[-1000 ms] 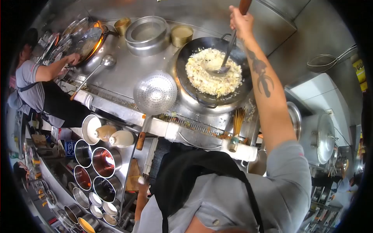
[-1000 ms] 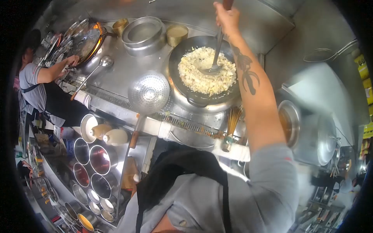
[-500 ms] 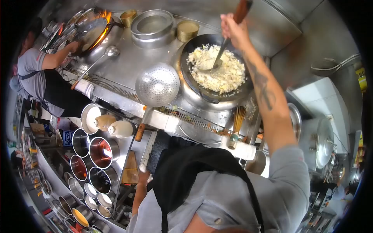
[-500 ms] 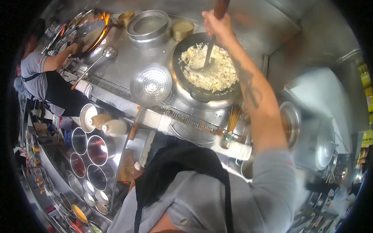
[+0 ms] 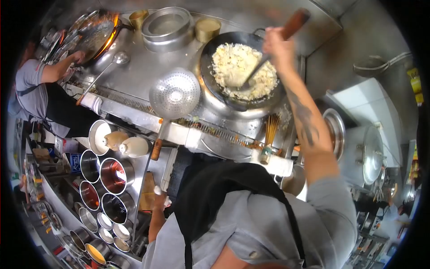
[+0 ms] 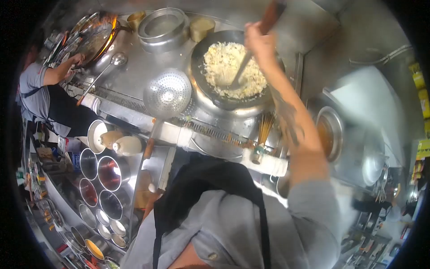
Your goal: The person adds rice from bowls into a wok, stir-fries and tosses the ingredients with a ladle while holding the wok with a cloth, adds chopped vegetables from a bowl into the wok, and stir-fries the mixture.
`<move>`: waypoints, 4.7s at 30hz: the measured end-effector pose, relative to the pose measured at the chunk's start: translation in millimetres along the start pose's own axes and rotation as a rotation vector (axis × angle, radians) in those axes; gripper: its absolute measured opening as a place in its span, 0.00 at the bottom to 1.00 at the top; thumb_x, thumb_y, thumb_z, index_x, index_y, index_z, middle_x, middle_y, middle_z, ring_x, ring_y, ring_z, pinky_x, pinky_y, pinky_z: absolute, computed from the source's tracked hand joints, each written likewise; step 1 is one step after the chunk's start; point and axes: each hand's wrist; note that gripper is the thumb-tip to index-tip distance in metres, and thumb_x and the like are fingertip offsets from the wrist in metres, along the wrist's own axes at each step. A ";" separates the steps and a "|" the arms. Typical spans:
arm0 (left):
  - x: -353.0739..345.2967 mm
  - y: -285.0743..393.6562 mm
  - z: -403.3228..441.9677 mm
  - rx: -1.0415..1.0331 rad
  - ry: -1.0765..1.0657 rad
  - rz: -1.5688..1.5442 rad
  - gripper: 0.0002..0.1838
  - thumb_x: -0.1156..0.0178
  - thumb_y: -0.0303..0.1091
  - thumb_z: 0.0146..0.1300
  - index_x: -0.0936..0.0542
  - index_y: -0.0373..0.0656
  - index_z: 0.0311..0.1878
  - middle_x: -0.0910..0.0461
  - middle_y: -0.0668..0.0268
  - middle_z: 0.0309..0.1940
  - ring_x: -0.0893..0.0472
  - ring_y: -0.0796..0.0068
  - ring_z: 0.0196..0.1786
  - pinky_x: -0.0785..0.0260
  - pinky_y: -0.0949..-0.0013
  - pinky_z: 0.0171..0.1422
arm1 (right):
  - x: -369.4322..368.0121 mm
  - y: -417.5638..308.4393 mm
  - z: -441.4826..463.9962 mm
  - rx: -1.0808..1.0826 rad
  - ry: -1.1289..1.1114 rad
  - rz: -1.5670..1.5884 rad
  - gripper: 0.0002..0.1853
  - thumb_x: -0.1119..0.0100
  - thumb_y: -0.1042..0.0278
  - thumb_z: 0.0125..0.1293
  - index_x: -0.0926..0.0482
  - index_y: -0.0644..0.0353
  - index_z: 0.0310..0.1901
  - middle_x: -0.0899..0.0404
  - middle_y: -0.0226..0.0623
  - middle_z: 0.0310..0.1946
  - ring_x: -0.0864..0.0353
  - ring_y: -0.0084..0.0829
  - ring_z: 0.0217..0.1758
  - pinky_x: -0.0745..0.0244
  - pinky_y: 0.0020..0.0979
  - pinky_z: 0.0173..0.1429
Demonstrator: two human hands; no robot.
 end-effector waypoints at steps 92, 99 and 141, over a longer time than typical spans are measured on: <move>-225.3 439.9 -70.4 -0.287 -0.933 -0.510 0.09 0.47 0.30 0.60 0.28 0.44 0.44 0.26 0.64 0.36 0.25 0.73 0.35 0.33 0.72 0.29 | 34.0 0.7 39.2 0.223 0.595 -0.190 0.12 0.40 0.65 0.61 0.27 0.60 0.25 0.31 0.31 0.13 0.34 0.24 0.11 0.39 0.30 0.14; -199.6 429.3 -104.0 -0.089 -0.664 -0.424 0.10 0.45 0.37 0.62 0.28 0.44 0.44 0.25 0.63 0.36 0.24 0.68 0.38 0.30 0.65 0.36 | -7.5 -113.6 18.3 0.235 0.201 0.041 0.16 0.41 0.64 0.61 0.30 0.60 0.19 0.34 0.30 0.10 0.35 0.25 0.09 0.37 0.29 0.15; -263.9 516.5 -28.0 -0.051 -0.686 -0.569 0.06 0.46 0.33 0.59 0.28 0.43 0.38 0.26 0.62 0.30 0.28 0.70 0.29 0.37 0.70 0.22 | -35.4 -43.3 50.4 0.044 -0.074 -0.146 0.14 0.38 0.66 0.61 0.32 0.55 0.21 0.34 0.25 0.13 0.37 0.16 0.13 0.43 0.23 0.16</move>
Point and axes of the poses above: each hand's wrist, its own z-axis towards the middle knuckle, its own x-axis out of the back of the hand, y = z × x
